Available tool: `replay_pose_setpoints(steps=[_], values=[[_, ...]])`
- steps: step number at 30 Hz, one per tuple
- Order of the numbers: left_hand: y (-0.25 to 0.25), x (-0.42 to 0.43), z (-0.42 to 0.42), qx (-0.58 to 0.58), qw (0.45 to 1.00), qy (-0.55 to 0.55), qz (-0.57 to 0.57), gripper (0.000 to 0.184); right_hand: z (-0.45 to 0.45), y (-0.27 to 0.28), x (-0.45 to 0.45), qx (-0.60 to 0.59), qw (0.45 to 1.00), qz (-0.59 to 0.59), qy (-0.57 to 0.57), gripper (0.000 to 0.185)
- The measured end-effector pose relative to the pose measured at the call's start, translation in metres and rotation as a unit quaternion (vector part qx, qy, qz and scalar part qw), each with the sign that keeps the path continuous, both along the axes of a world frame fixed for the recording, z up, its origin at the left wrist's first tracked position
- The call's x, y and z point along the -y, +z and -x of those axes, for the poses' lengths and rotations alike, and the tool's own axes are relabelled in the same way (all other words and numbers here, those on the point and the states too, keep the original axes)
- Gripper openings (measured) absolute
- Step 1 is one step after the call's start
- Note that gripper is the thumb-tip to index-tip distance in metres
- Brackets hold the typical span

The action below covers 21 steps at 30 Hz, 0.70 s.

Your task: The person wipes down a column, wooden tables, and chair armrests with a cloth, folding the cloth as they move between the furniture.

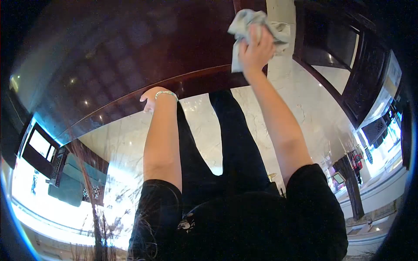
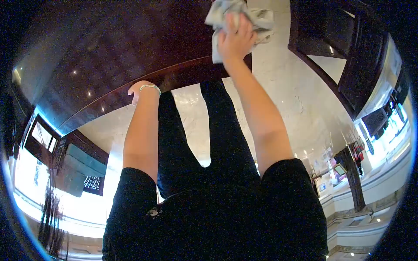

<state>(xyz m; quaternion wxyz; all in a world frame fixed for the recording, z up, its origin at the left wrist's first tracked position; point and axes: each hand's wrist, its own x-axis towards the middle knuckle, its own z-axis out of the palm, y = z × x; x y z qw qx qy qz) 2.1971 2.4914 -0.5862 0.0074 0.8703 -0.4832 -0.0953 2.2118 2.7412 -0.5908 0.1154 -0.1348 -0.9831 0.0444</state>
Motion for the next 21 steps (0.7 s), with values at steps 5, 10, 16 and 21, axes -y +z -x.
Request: replay_pose_setpoints(steps=[5, 10, 16, 21], values=[[-0.001, 0.003, -0.005, 0.016, 0.999, -0.034, -0.001, 0.054, -0.082, 0.024, 0.050, 0.162, 0.961, 0.092, 0.205, 0.051], [0.018, -0.007, 0.009, 0.013, 0.999, -0.052, -0.004, 0.055, -0.038, 0.018, -0.002, 0.085, 0.870, 0.087, 0.478, 0.050], [0.006, -0.005, 0.005, 0.018, 0.998, -0.064, -0.011, 0.055, 0.079, 0.022, -0.072, 0.138, 0.716, 0.009, 0.684, 0.050], [0.007, 0.002, -0.002, 0.021, 0.999, -0.032, -0.014, 0.055, 0.134, 0.031, -0.078, 0.222, 0.788, 0.002, 0.574, 0.073]])
